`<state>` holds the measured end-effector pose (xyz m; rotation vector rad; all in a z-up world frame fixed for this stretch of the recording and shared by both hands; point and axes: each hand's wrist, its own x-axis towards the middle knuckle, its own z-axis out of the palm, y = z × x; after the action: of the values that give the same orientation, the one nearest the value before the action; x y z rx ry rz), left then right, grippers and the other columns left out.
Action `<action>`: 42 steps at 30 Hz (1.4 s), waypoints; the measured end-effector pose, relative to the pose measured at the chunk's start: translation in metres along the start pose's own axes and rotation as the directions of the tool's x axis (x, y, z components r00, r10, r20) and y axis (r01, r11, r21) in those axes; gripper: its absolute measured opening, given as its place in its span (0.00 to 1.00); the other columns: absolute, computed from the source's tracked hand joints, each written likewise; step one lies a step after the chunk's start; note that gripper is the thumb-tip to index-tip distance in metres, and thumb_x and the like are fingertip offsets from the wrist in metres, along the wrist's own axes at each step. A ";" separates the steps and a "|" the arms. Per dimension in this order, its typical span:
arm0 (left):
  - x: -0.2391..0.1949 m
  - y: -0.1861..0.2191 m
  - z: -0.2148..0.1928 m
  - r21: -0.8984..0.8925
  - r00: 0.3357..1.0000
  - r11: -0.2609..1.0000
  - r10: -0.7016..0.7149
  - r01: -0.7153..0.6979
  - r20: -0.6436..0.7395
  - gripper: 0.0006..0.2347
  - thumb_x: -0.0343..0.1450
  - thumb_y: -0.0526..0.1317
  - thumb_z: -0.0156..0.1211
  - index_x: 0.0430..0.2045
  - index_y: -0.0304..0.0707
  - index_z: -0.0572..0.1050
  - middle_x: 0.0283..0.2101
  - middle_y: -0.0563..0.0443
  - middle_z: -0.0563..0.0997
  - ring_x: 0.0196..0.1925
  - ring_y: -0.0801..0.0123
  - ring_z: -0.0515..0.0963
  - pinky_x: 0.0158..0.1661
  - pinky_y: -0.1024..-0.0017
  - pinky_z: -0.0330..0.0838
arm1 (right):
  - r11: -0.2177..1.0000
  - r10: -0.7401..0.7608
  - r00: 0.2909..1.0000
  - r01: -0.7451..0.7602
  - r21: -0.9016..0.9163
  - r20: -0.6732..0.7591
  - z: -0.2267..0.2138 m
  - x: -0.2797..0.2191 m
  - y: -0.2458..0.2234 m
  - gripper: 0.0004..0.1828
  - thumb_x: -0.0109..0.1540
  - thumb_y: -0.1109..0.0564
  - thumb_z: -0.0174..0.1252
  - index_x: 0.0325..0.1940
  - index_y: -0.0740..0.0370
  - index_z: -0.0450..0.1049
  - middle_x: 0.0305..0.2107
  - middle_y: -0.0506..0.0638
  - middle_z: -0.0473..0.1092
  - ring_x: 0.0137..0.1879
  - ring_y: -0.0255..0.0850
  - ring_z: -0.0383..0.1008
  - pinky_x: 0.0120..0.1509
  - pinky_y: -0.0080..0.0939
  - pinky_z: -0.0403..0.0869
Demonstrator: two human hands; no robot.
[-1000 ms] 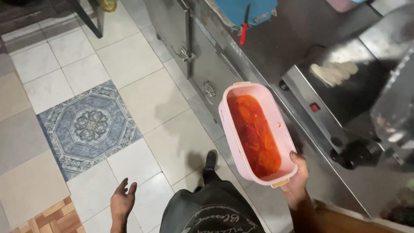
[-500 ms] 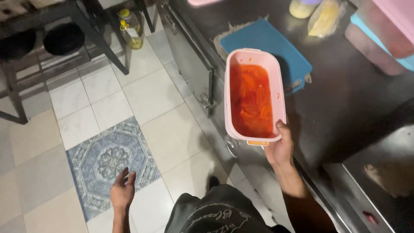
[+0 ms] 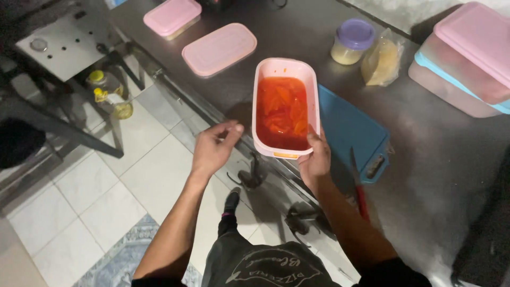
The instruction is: The recorder prepares a basin, wipes their hands, and opens a metal can using a manual opener and a knife.
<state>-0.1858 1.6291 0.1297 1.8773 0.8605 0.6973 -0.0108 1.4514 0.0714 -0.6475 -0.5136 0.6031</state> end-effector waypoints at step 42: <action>0.328 -0.084 0.085 0.079 0.669 0.664 0.739 -0.743 0.080 0.11 0.78 0.28 0.56 0.52 0.24 0.80 0.46 0.35 0.81 0.42 0.58 0.81 0.41 0.67 0.75 | 0.669 -0.195 0.621 -0.481 -0.566 -0.759 0.017 -0.061 0.002 0.18 0.65 0.53 0.62 0.58 0.59 0.80 0.40 0.59 0.77 0.38 0.39 0.71 0.43 0.40 0.72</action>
<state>0.0501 1.8745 0.0546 2.3365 0.0388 1.1105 -0.0654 1.4193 0.0666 -1.6763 0.1939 0.1835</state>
